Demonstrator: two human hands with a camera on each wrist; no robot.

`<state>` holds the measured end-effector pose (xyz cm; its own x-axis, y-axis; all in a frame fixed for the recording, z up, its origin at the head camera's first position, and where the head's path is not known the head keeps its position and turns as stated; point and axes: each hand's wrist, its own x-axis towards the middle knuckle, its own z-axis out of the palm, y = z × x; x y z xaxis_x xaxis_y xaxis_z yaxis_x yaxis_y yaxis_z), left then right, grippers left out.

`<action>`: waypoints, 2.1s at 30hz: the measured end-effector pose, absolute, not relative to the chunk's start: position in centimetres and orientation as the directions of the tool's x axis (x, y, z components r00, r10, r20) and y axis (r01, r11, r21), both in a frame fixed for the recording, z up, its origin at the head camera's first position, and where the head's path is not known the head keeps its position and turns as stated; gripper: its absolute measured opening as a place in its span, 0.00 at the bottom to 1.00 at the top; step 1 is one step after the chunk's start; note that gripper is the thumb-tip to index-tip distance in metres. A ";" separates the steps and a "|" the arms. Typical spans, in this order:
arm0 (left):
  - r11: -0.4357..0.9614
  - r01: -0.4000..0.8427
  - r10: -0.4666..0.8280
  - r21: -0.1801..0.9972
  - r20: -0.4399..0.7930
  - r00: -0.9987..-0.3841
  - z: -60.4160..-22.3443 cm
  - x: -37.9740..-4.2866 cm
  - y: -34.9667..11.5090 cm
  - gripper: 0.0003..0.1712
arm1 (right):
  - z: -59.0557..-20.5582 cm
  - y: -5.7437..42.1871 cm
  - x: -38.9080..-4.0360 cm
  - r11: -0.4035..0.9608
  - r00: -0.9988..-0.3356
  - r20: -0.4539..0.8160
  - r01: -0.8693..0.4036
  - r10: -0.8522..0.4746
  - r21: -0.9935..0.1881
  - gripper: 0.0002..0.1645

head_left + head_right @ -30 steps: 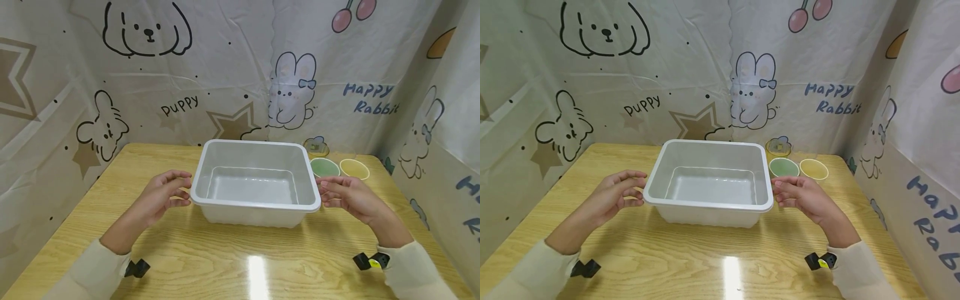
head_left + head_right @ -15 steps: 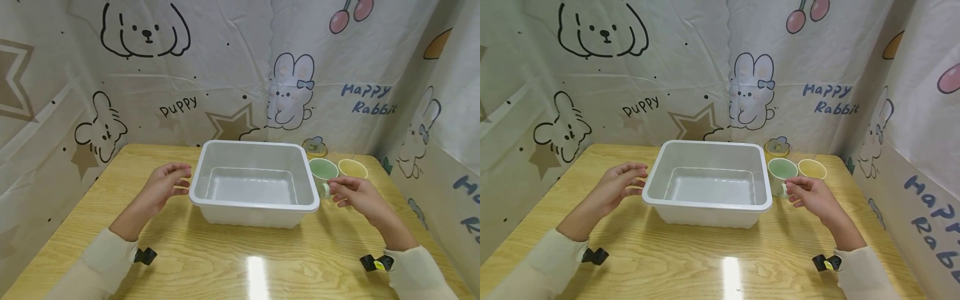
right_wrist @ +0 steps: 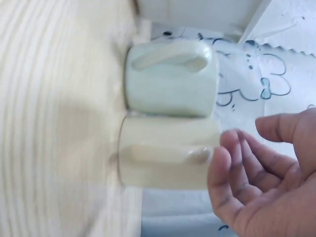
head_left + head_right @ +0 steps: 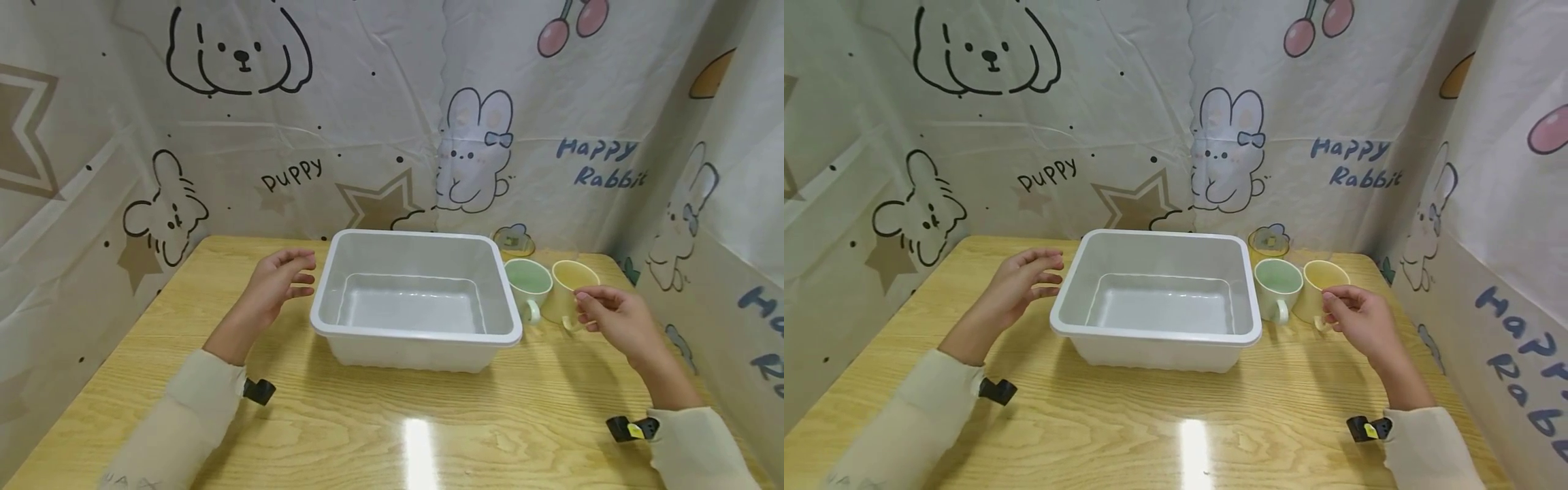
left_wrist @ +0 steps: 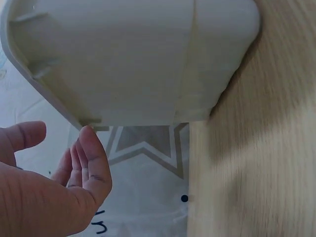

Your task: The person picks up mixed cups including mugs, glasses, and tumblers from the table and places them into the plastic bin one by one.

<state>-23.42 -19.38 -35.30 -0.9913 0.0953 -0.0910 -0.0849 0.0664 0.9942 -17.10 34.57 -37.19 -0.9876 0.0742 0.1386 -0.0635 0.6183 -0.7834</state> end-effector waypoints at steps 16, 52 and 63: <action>-0.079 -0.102 0.079 0.992 -0.096 -0.992 -35.2 -27.5 -17.9 0.16 | -38.2 36.9 -16.7 0.712 -0.981 0.027 0.121 0.193 -0.692 0.41; -0.130 -0.095 0.114 0.987 -0.080 -0.990 -36.0 -29.2 -16.9 0.24 | -39.4 37.1 -18.1 0.409 -0.964 -0.259 0.258 0.054 -0.875 0.33; -0.140 -0.110 0.111 0.984 -0.095 -0.989 -35.9 -29.1 -16.8 0.24 | -39.2 37.3 -18.2 0.323 -0.972 -0.233 0.224 0.009 -0.920 0.14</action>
